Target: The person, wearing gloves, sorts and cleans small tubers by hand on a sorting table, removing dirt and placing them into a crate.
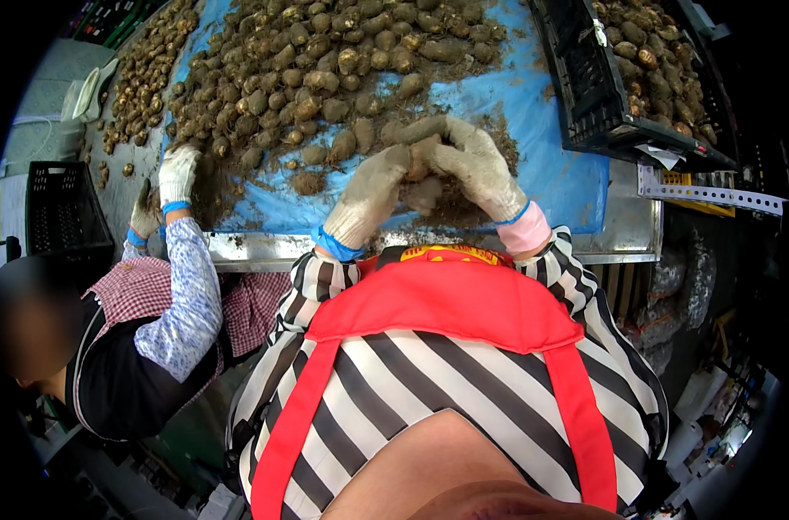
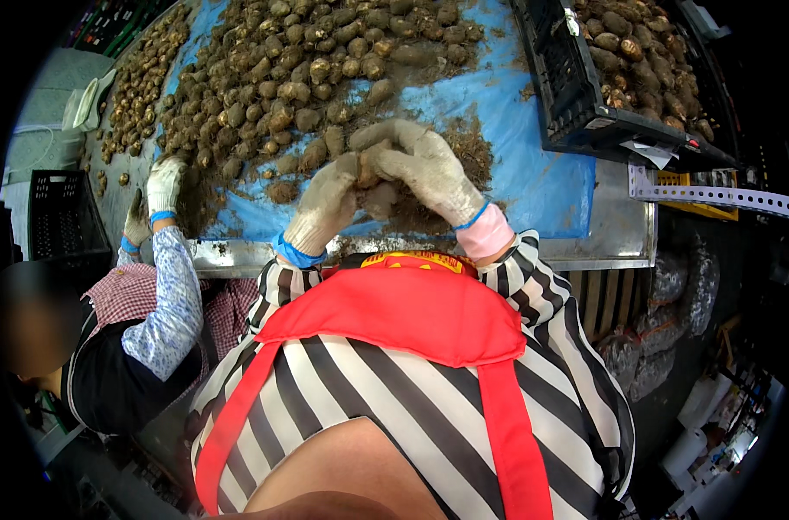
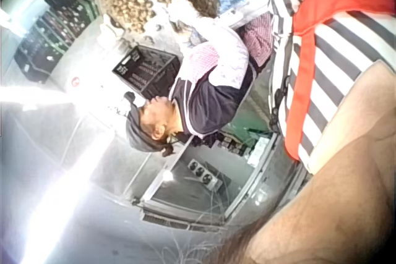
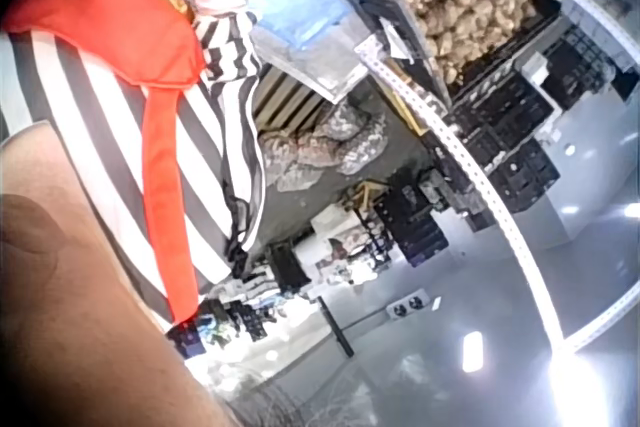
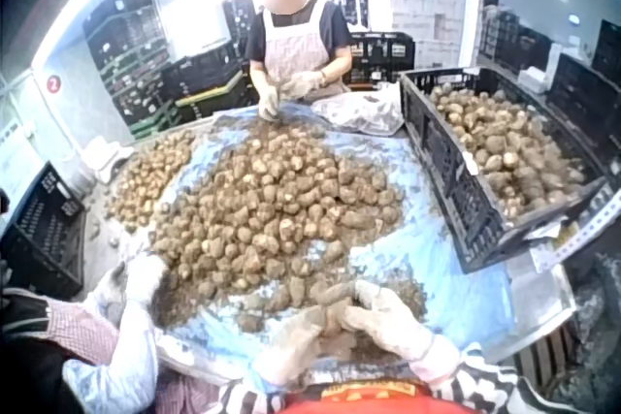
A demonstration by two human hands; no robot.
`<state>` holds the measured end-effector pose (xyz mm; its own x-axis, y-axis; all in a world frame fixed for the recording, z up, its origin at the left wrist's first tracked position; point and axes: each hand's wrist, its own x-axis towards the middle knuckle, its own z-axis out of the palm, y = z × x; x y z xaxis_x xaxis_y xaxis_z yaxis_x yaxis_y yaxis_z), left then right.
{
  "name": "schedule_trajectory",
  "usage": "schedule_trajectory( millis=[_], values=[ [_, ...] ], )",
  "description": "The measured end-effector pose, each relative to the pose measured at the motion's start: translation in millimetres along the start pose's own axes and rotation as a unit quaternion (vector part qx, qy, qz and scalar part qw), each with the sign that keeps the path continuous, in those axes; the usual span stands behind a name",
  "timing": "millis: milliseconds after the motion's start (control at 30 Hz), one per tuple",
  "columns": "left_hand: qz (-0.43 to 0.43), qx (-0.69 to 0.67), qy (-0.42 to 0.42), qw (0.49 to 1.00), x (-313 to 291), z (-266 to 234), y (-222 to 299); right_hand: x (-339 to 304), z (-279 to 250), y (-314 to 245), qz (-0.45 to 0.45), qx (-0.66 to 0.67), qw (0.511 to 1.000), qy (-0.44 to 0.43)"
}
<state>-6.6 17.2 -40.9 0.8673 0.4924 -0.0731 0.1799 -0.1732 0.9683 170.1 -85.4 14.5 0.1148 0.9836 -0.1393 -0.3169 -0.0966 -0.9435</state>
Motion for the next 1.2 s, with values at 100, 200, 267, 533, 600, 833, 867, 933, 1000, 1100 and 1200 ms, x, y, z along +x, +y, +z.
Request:
schedule_trajectory(
  millis=[100,200,267,533,600,833,867,933,1000,1100,1200],
  values=[
    [-0.239,0.019,-0.152,0.959,5,-6,75,11,3,16,0.007,-0.154,0.984,0.084],
    [-0.168,-0.261,-0.029,0.950,-20,12,35,20,-10,46,0.043,-0.077,0.994,0.063],
    [-0.169,-0.391,-0.002,0.905,-22,13,11,19,-25,56,0.040,-0.008,0.997,0.069],
    [0.059,-0.648,0.158,0.742,-27,-181,6,12,-64,65,0.022,0.003,0.988,0.153],
    [0.125,-0.740,0.045,0.660,-34,-284,14,8,-65,63,0.024,-0.004,0.988,0.154],
    [0.159,-0.245,0.347,0.891,-18,-275,40,24,-66,56,-0.017,-0.134,0.974,0.182],
    [0.134,-0.230,0.344,0.901,-18,-249,33,34,-67,50,-0.007,-0.181,0.967,0.177],
    [0.095,-0.163,0.354,0.916,-9,-183,12,51,-67,40,-0.018,-0.208,0.961,0.179],
    [0.054,-0.209,0.304,0.928,1,-135,-17,67,-65,29,-0.009,-0.264,0.947,0.184],
    [-0.077,-0.248,0.274,0.926,14,-75,-24,97,-74,37,-0.039,-0.344,0.923,0.170],
    [-0.127,-0.339,0.250,0.898,9,-47,-39,119,-53,18,-0.024,-0.338,0.929,0.150]
  ],
)
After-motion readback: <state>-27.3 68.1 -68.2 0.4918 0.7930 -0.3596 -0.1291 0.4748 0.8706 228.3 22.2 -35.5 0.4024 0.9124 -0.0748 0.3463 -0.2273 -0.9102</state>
